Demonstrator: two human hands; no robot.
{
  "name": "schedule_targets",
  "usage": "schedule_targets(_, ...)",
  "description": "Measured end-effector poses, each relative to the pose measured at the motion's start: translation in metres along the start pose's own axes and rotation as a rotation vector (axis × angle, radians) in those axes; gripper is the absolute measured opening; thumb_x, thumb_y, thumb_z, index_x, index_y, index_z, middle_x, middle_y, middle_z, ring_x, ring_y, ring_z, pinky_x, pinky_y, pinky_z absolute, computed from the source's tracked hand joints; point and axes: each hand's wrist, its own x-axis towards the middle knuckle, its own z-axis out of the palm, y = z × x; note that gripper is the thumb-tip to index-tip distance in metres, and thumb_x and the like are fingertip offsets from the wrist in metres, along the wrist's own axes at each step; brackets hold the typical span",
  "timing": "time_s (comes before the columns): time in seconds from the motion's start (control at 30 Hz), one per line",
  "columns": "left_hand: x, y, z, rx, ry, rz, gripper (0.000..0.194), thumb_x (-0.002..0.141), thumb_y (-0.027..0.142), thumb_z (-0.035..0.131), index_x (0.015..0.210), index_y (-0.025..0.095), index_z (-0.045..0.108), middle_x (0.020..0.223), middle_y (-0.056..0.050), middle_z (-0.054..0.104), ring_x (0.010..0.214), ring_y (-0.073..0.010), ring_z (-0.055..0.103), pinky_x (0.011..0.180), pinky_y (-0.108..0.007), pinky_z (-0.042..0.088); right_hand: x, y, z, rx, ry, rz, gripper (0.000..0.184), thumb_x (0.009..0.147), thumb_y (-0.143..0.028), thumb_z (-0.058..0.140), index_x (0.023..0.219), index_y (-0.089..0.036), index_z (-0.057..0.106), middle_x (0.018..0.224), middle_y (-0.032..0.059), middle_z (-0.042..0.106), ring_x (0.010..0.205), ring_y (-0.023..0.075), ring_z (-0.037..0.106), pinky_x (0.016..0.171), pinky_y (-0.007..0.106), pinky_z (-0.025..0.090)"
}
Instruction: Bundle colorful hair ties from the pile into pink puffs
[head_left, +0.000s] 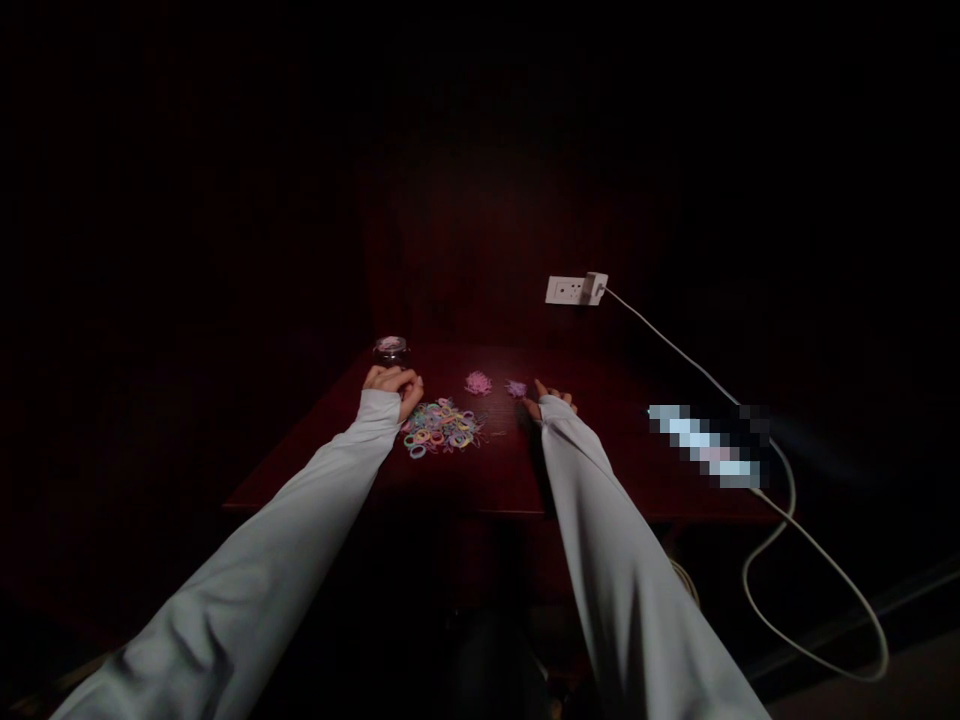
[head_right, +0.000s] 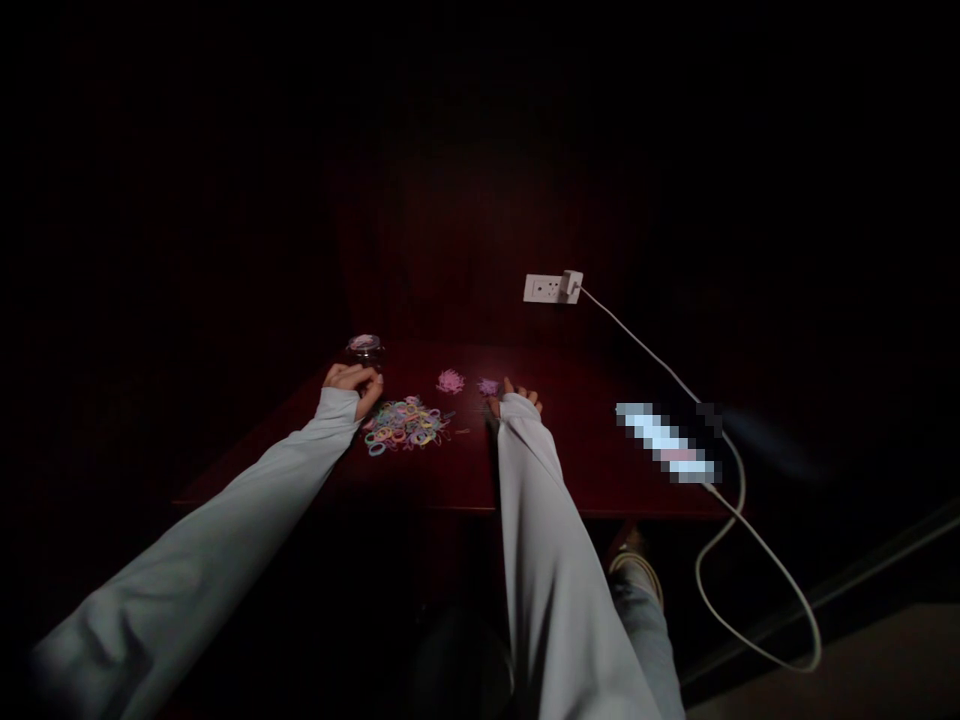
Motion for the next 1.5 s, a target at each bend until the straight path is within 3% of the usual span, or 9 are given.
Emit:
schedule_targets(0.1,0.001,-0.006,0.002,0.004,-0.014,0.011,0.036,0.09,0.029,0.06,0.058,0.022,0.049,0.06,0.001,0.054,0.066,-0.018,0.055,0.084,-0.037,0.044,0.004,-0.009,-0.014,0.127,0.005,-0.125,0.049,0.106,-0.039,0.063,0.154,-0.03,0.067,0.156,0.0119,0.068,0.144,0.031,0.06,0.114,0.041,0.051)
schedule_targets(0.2,0.002,-0.017,0.006,-0.002,-0.043,0.026,0.037,0.093,0.036,0.059,0.058,0.023,0.053,0.06,0.0,0.057,0.065,-0.0185,0.056,0.083,-0.036,0.046,0.006,-0.025,-0.019,0.386,-0.09,-0.326,0.037,0.1,-0.031,0.072,0.136,-0.026,0.079,0.123,0.0068,0.083,0.113,0.0221,0.075,0.097,0.03,0.057)
schedule_targets(0.27,0.002,-0.022,0.008,-0.017,-0.052,0.015,0.038,0.094,0.041,0.058,0.06,0.023,0.056,0.061,-0.001,0.062,0.065,-0.0193,0.058,0.081,-0.035,0.047,0.002,-0.04,-0.02,0.493,-0.185,-0.433,0.036,0.096,-0.029,0.077,0.13,-0.023,0.081,0.108,0.0034,0.083,0.094,0.0169,0.076,0.086,0.026,0.057)
schedule_targets(0.33,0.001,-0.024,0.008,-0.035,-0.047,-0.022,0.039,0.095,0.044,0.056,0.061,0.024,0.059,0.065,-0.003,0.069,0.066,-0.0205,0.06,0.079,-0.035,0.048,-0.007,-0.057,-0.023,0.457,-0.258,-0.511,0.038,0.089,-0.028,0.084,0.127,-0.023,0.083,0.105,0.0023,0.083,0.09,0.0166,0.076,0.086,0.027,0.058)
schedule_targets(0.5,-0.004,-0.019,0.003,-0.128,0.013,-0.052,0.052,0.105,0.044,0.041,0.062,0.025,0.064,0.063,-0.003,0.07,0.067,-0.0218,0.063,0.082,-0.036,0.05,-0.044,-0.09,-0.027,0.201,-0.256,-0.631,0.065,0.087,-0.042,0.088,0.149,-0.03,0.072,0.148,0.0074,0.073,0.133,0.0292,0.07,0.113,0.034,0.054)
schedule_targets(0.73,-0.001,-0.022,0.004,-0.221,-0.053,-0.076,0.067,0.111,0.046,0.023,0.061,0.024,0.061,0.051,-0.003,0.058,0.054,-0.0182,0.057,0.074,-0.035,0.049,-0.07,-0.117,-0.005,0.104,-0.221,-0.662,0.071,0.097,-0.067,0.07,0.161,-0.038,0.059,0.171,0.0078,0.052,0.148,0.0351,0.058,0.12,0.042,0.048)
schedule_targets(0.9,0.002,-0.014,0.005,-0.212,-0.001,-0.091,0.069,0.112,0.046,0.019,0.058,0.025,0.056,0.049,-0.004,0.057,0.053,-0.0195,0.056,0.073,-0.037,0.048,-0.068,-0.12,0.005,0.066,-0.217,-0.678,0.055,0.096,-0.053,0.076,0.147,-0.036,0.071,0.152,0.0071,0.069,0.139,0.0336,0.063,0.109,0.039,0.054)
schedule_targets(1.13,0.0,-0.011,0.003,-0.216,-0.019,-0.081,0.065,0.11,0.044,0.023,0.061,0.024,0.06,0.051,-0.003,0.058,0.054,-0.0196,0.058,0.07,-0.036,0.048,-0.048,-0.112,0.01,0.115,-0.162,-0.745,0.043,0.1,-0.024,0.065,0.142,-0.02,0.074,0.138,0.0141,0.074,0.128,0.0283,0.069,0.105,0.032,0.054)
schedule_targets(1.5,0.001,-0.029,0.008,-0.208,-0.059,-0.084,0.059,0.11,0.044,0.034,0.064,0.024,0.066,0.054,-0.002,0.06,0.058,-0.0198,0.063,0.074,-0.035,0.05,-0.02,-0.089,0.011,0.42,-0.066,-0.722,0.031,0.094,-0.023,0.069,0.122,-0.018,0.081,0.11,0.0062,0.081,0.095,0.0191,0.071,0.085,0.025,0.052)
